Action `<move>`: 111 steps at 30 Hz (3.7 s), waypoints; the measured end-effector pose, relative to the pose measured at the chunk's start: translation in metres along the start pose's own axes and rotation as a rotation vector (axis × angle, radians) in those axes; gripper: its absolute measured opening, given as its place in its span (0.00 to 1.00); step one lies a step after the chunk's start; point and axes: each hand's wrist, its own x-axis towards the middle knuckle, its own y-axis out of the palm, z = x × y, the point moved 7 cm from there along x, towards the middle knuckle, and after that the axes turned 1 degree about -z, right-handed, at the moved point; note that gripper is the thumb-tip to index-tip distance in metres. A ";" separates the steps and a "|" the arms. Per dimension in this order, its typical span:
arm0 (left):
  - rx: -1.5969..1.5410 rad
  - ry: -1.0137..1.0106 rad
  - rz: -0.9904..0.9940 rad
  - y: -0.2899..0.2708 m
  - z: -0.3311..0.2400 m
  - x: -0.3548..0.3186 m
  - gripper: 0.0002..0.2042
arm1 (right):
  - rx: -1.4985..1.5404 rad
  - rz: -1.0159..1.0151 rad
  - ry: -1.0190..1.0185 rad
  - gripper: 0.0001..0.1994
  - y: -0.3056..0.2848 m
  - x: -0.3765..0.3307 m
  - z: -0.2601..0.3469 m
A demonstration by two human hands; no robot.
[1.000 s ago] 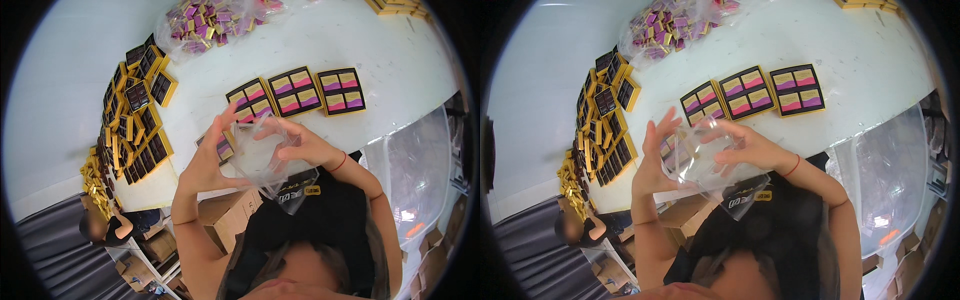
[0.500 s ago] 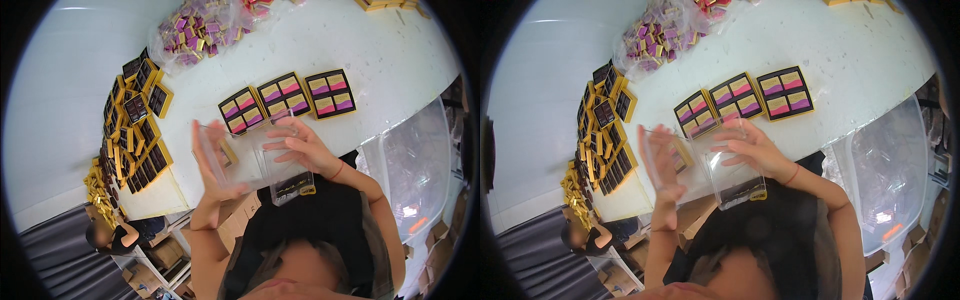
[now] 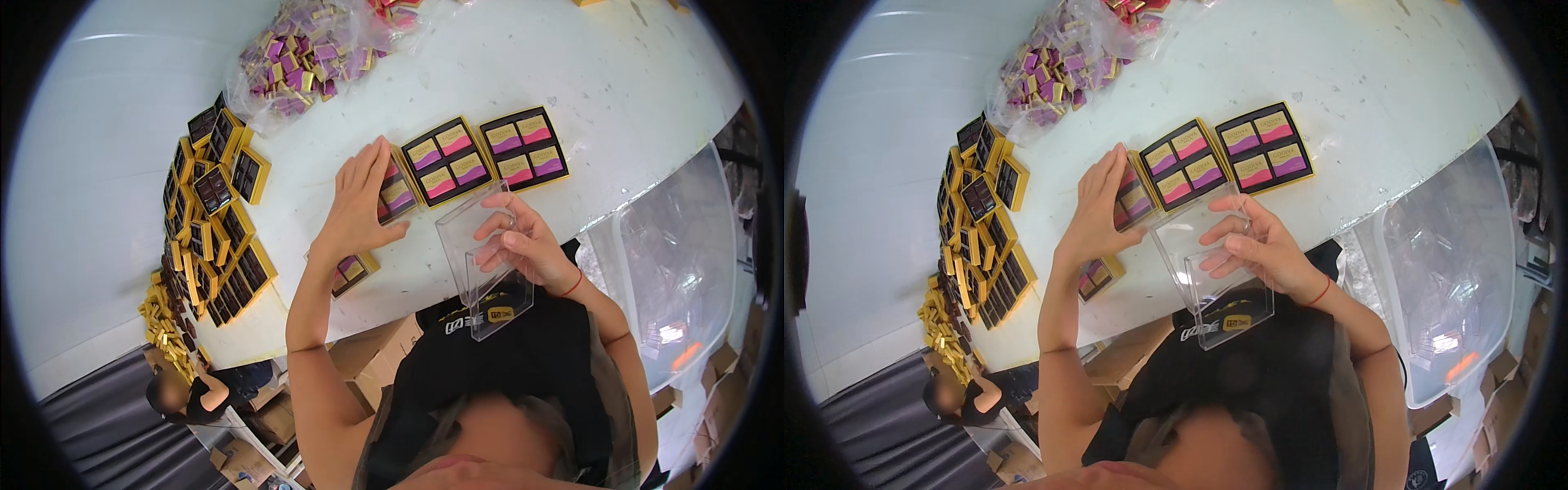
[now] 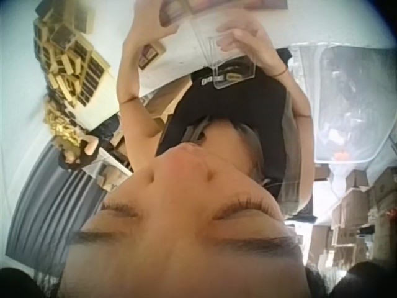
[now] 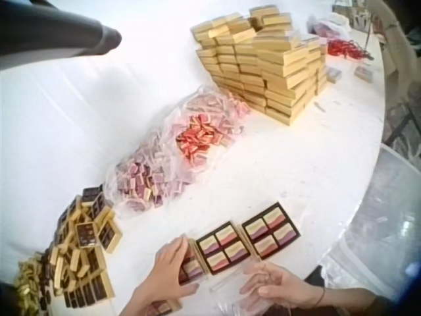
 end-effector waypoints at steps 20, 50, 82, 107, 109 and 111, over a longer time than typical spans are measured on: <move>0.306 -0.131 0.025 0.004 0.018 -0.012 0.62 | -0.204 -0.007 0.088 0.34 0.007 -0.008 0.015; -0.025 -0.013 -0.026 0.027 -0.052 0.070 0.54 | -0.346 0.988 0.002 0.56 0.013 -0.081 0.016; 0.001 0.064 -0.122 0.047 -0.084 0.059 0.65 | -0.859 -0.462 -0.449 0.24 -0.057 0.020 0.113; 0.057 0.048 -0.275 0.051 -0.078 0.050 0.48 | -1.590 -0.539 -0.572 0.21 -0.040 0.036 0.100; -0.016 0.045 -0.152 0.046 -0.090 0.065 0.46 | -1.323 -0.610 -0.522 0.22 -0.039 0.031 0.098; -0.094 0.172 -0.312 0.015 -0.104 0.067 0.46 | -0.854 -0.560 -0.601 0.26 -0.032 0.022 0.109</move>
